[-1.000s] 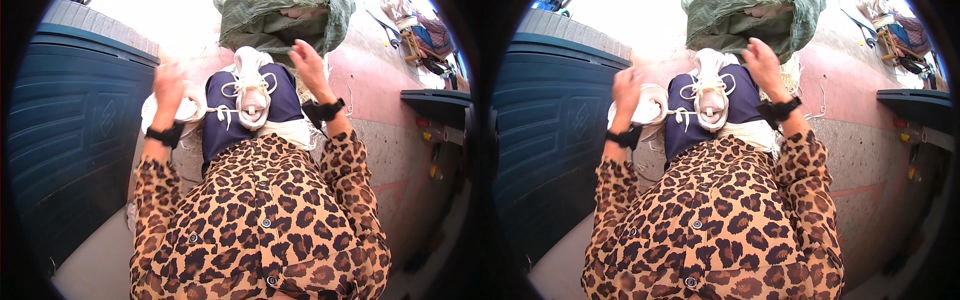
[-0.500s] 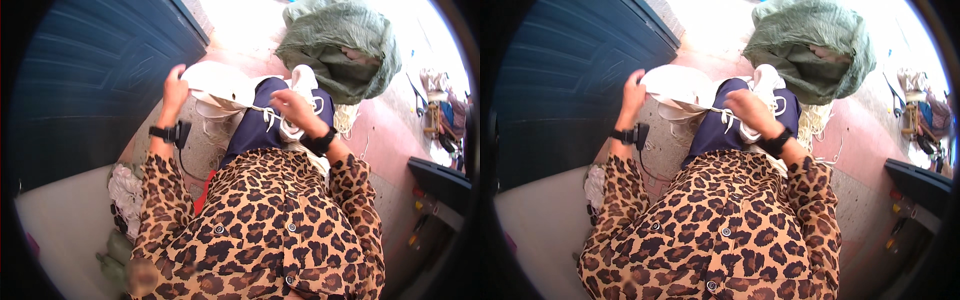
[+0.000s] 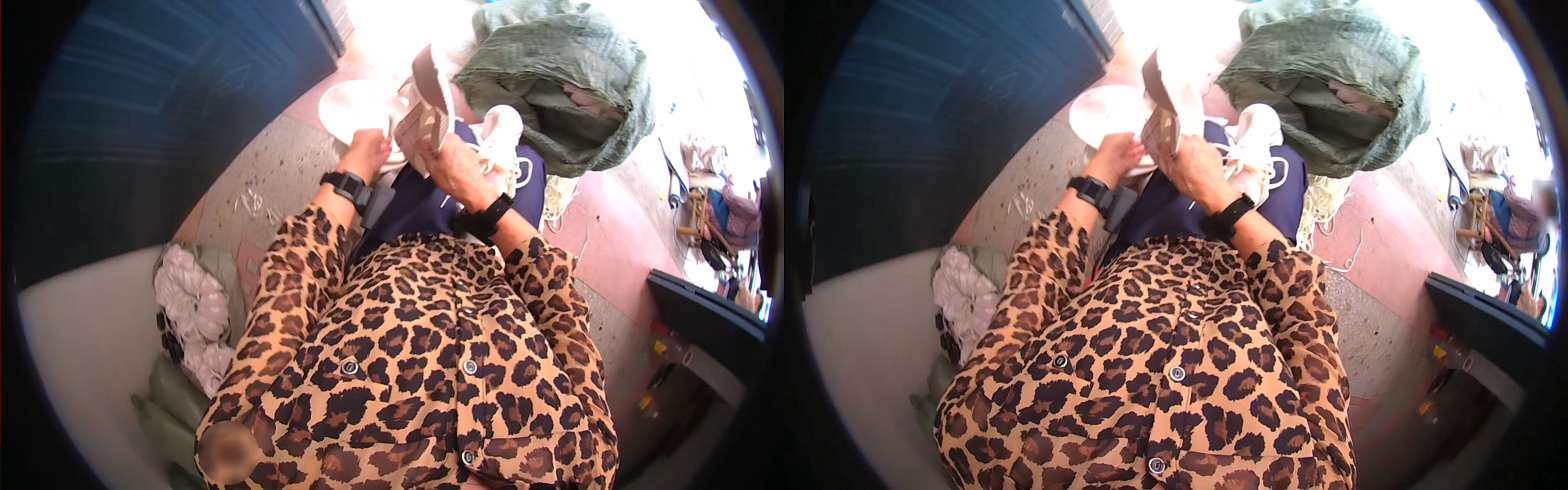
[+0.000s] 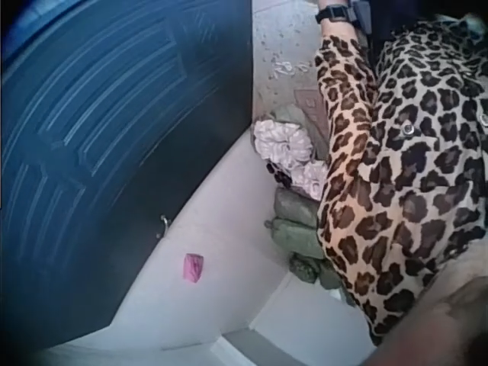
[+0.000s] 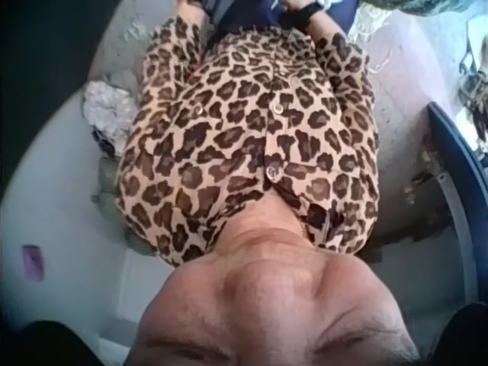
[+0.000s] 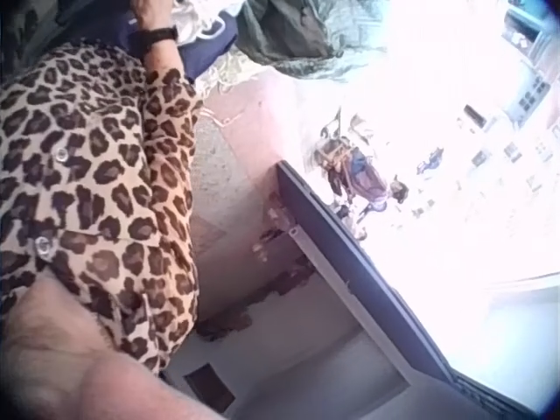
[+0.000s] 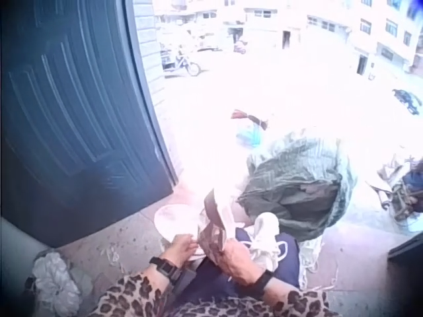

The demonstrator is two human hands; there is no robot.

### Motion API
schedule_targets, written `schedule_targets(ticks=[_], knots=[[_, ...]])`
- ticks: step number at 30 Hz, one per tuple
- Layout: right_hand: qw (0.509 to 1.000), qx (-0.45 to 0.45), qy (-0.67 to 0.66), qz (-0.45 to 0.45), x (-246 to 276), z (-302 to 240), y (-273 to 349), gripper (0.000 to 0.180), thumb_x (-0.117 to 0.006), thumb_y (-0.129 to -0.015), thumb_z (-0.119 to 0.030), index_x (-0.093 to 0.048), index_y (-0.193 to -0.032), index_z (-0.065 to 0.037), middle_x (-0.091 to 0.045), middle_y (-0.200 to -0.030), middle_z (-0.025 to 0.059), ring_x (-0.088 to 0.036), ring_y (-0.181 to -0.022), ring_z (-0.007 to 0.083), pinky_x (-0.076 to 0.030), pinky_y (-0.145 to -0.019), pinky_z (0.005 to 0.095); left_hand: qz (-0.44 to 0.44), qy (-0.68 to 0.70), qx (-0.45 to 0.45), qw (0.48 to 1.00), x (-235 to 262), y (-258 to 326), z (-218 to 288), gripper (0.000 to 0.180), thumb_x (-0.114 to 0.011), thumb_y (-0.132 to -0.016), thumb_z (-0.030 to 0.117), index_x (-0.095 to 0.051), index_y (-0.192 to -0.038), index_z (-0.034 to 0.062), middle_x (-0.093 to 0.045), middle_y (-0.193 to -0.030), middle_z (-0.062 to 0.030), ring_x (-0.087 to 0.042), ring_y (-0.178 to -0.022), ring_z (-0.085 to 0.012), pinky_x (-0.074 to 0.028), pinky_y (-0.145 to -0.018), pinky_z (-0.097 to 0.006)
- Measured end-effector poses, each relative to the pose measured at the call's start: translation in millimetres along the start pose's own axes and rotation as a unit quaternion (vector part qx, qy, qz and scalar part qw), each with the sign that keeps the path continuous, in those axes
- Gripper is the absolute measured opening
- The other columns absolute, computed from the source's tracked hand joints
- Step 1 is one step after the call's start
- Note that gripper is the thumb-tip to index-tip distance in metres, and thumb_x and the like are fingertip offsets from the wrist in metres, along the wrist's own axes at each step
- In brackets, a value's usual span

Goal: The person is lacing white sneakers while holding them in their lap.

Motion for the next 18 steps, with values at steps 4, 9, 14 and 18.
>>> schedule_targets(ticks=[4, 9, 14, 18], knots=[[0.999, 0.000, -0.028, 0.042, 11, 25, 7, 0.036, -0.040, -0.088, -0.032, -0.057, -0.082, 0.000, -0.058, -0.076, 0.0235, -0.055, -0.075, 0.0398, -0.045, -0.064, 0.0458, 0.050, -0.312, -0.267, 0.910, -55, 25, 3, 0.023, -0.048, -0.079, 0.013, -0.052, -0.092, -0.0050, -0.058, -0.084, -0.0205, -0.059, -0.075, -0.0281, -0.046, -0.064, -0.037], [0.922, -0.091, -0.374, 0.041, 2, 53, 31, 0.030, -0.049, -0.087, -0.025, -0.056, -0.094, 0.003, -0.062, -0.079, 0.0136, -0.059, -0.075, 0.0211, -0.046, -0.069, 0.0327, 0.028, -0.556, -0.455, 0.695, -98, 100, 81, 0.021, -0.045, -0.078, 0.011, -0.052, -0.094, -0.0017, -0.057, -0.088, -0.0237, -0.056, -0.082, -0.0386, -0.045, -0.072, -0.039], [0.695, -0.146, -0.701, 0.068, 5, 94, 59, 0.037, -0.055, -0.083, -0.013, -0.045, -0.115, 0.004, -0.055, -0.108, 0.0099, -0.054, -0.097, 0.0183, -0.043, -0.086, 0.0309, -0.046, -0.477, -0.417, 0.772, -136, 127, 133, 0.012, -0.047, -0.080, 0.008, -0.053, -0.087, -0.0006, -0.058, -0.072, -0.0143, -0.057, -0.065, -0.0220, -0.046, -0.060, -0.034], [0.564, -0.172, -0.802, 0.096, 36, 146, 91, 0.035, -0.049, -0.084, -0.011, -0.044, -0.114, 0.007, -0.054, -0.111, 0.0140, -0.053, -0.101, 0.0236, -0.040, -0.092, 0.0352, -0.147, -0.514, -0.312, 0.785, -183, 168, 78, 0.015, -0.055, -0.079, 0.011, -0.054, -0.090, 0.0015, -0.051, -0.064, -0.0046, -0.047, -0.056, -0.0092, -0.040, -0.054, -0.023]])
Point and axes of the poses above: each hand's wrist, its own y-axis away from the middle knuckle, its own x-axis out of the back of the hand, z = x × y, the point moved 10 cm from there along -y, towards the middle knuckle
